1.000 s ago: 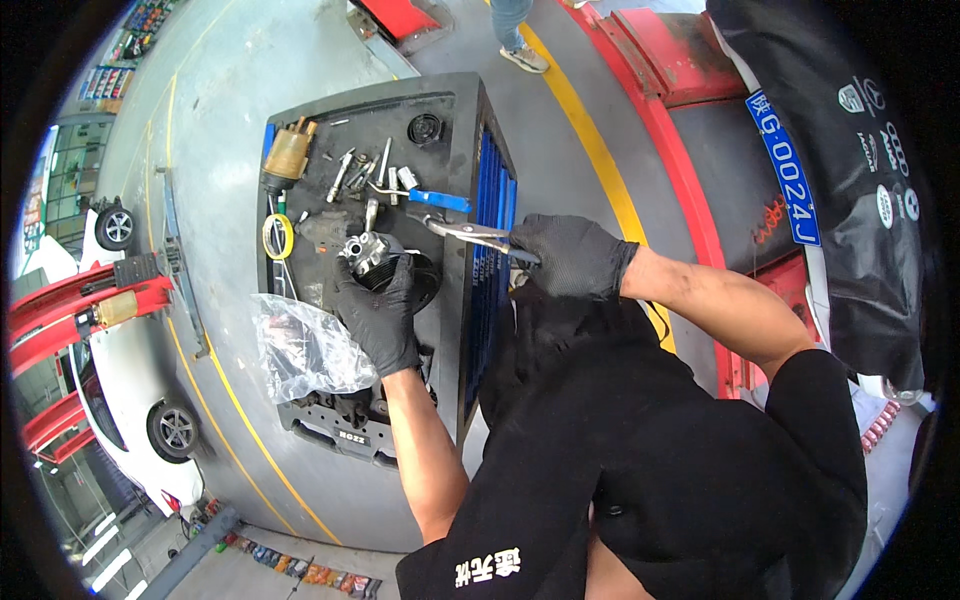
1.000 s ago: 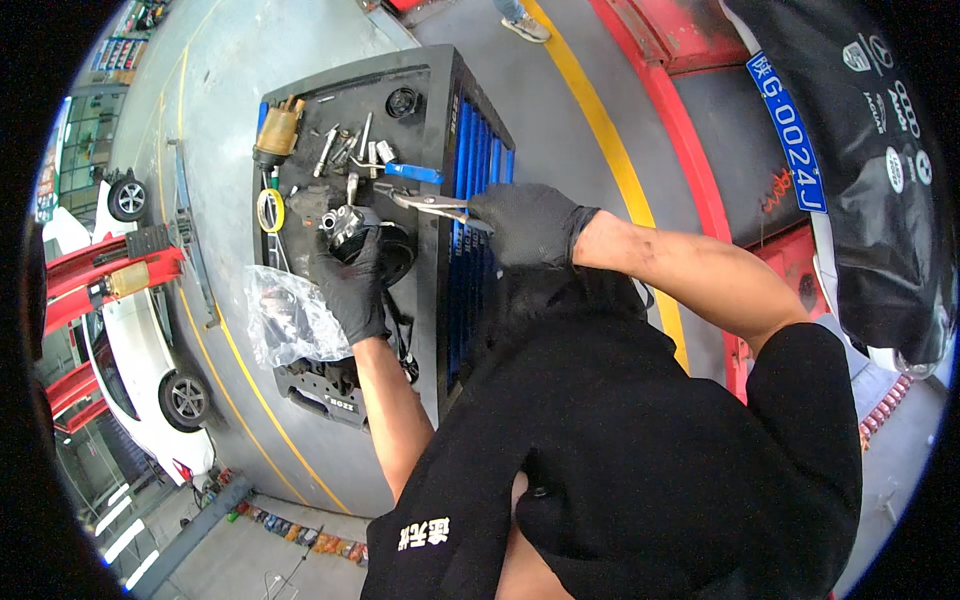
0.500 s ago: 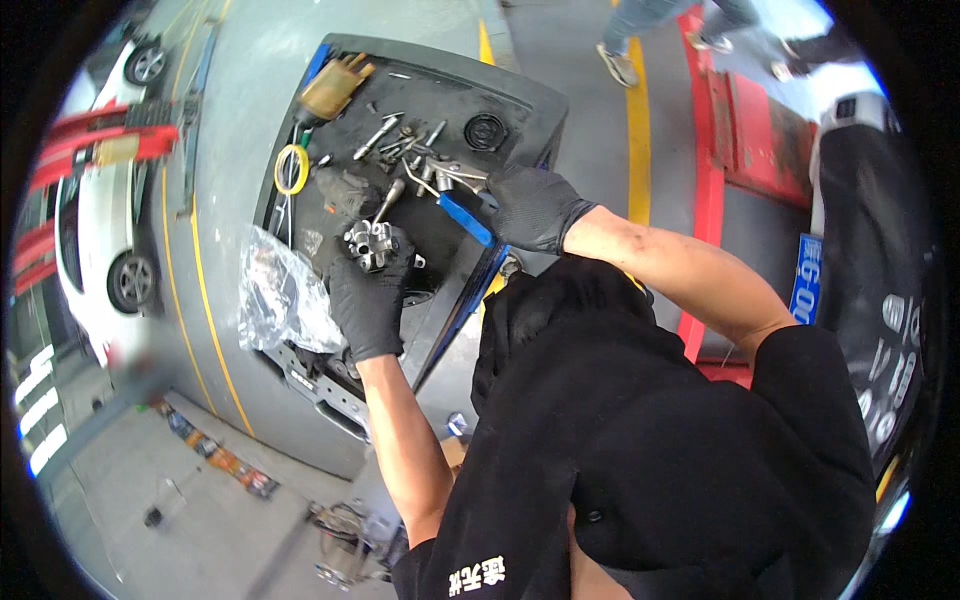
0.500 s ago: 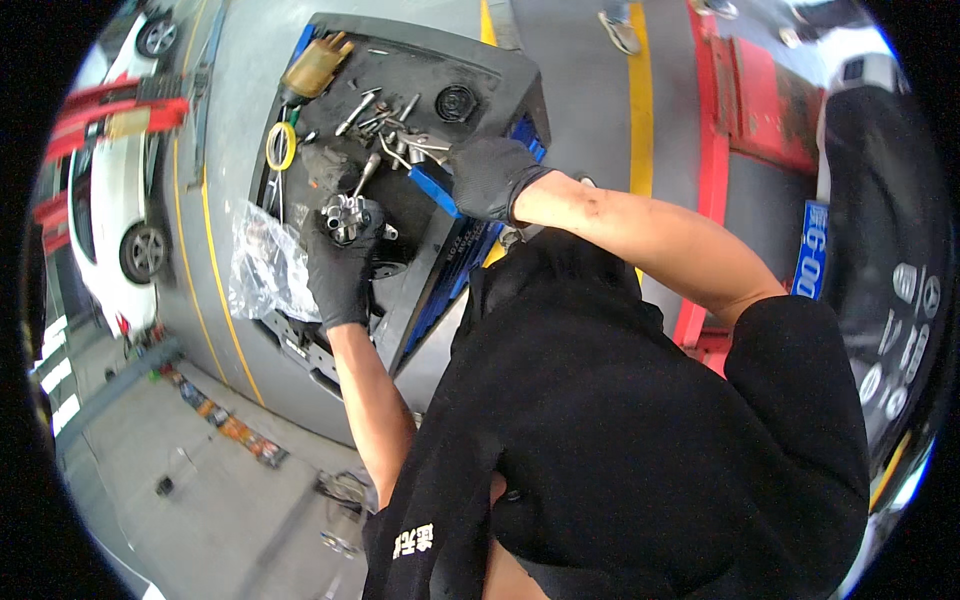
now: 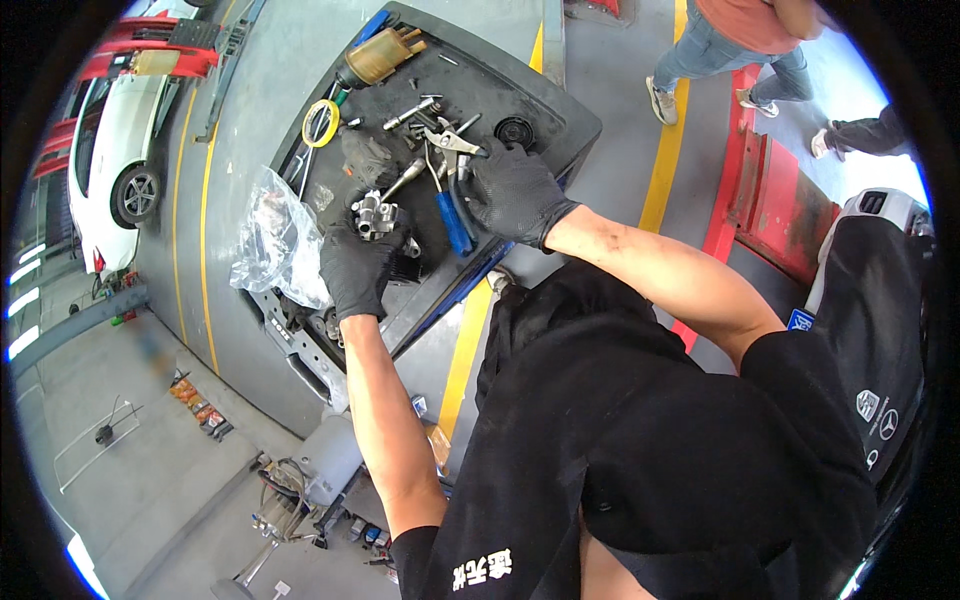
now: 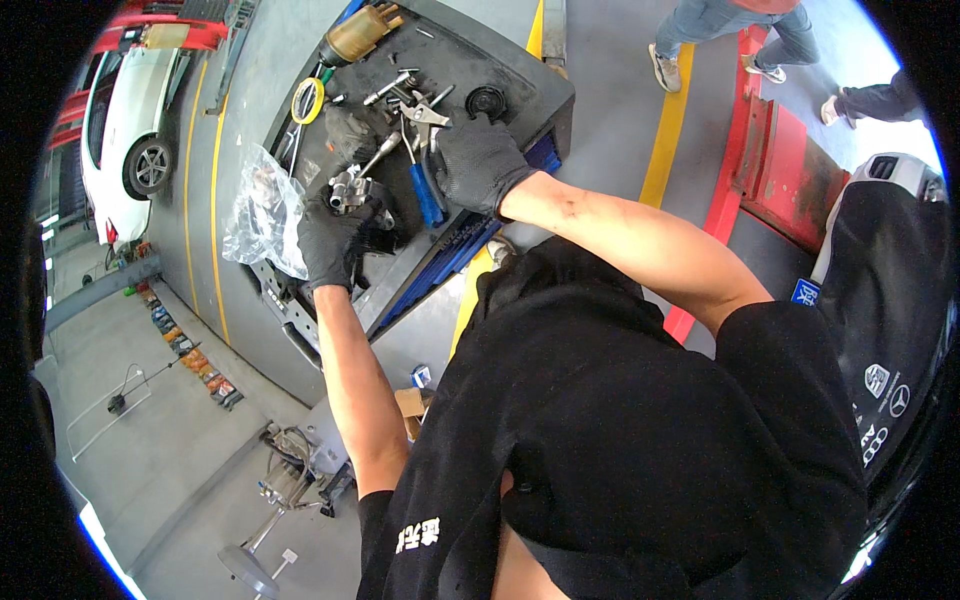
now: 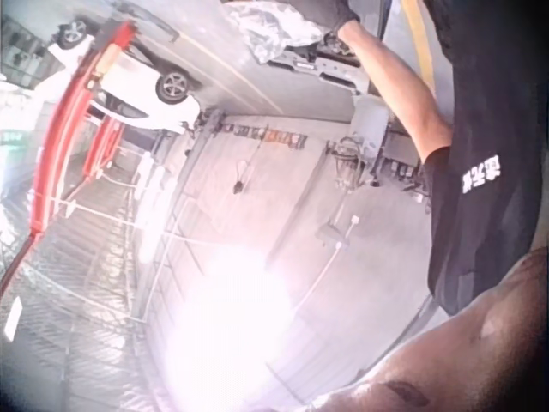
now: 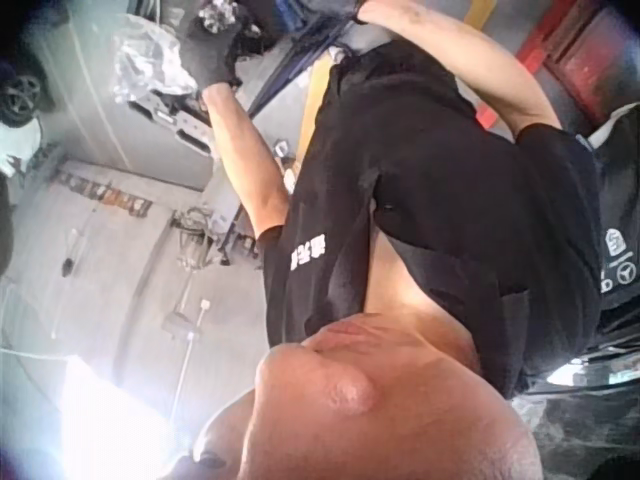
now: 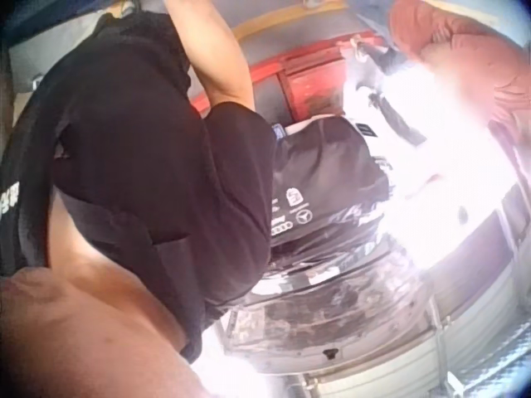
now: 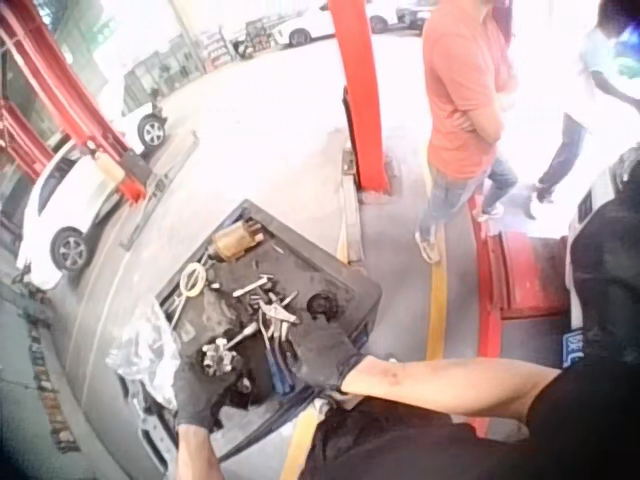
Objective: The person assembles a car part using a ratchet and socket, then pours green fluid into the assembled component. The person handles the part and tools on a workbench in a garage.
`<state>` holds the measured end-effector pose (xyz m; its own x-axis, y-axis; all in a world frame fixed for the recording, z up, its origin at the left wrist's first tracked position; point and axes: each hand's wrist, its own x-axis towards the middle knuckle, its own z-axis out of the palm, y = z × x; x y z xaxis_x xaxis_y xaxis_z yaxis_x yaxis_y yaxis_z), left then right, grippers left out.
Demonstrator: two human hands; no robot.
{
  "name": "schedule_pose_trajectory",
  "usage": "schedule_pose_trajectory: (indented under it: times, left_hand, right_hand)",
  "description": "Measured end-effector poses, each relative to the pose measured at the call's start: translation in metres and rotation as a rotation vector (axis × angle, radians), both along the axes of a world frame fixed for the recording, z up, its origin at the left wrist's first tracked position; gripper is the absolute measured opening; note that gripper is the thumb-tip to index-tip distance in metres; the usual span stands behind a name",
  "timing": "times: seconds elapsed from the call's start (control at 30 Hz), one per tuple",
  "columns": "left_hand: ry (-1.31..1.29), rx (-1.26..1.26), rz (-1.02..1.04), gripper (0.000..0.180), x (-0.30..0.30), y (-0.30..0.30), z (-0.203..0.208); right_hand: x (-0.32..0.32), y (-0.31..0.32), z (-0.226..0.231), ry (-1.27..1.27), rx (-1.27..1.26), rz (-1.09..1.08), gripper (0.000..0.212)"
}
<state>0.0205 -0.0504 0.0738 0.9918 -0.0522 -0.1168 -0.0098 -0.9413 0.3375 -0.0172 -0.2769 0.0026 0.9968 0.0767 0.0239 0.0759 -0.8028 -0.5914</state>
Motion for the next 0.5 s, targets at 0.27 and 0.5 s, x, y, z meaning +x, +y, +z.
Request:
schedule_pose_trajectory:
  times: [0.27, 0.5]
  left_hand:
    - [-0.086, -0.189, -0.108, 0.061, -0.010, 0.023, 0.002]
    - [0.095, -0.721, -0.070, 0.064, -0.015, 0.068, -0.014]
  right_hand:
    - [-0.010, 0.042, 0.028, 0.041, 0.403, 0.117, 0.060]
    - [0.002, 0.079, 0.033, 0.223, 0.846, 0.154, 0.069]
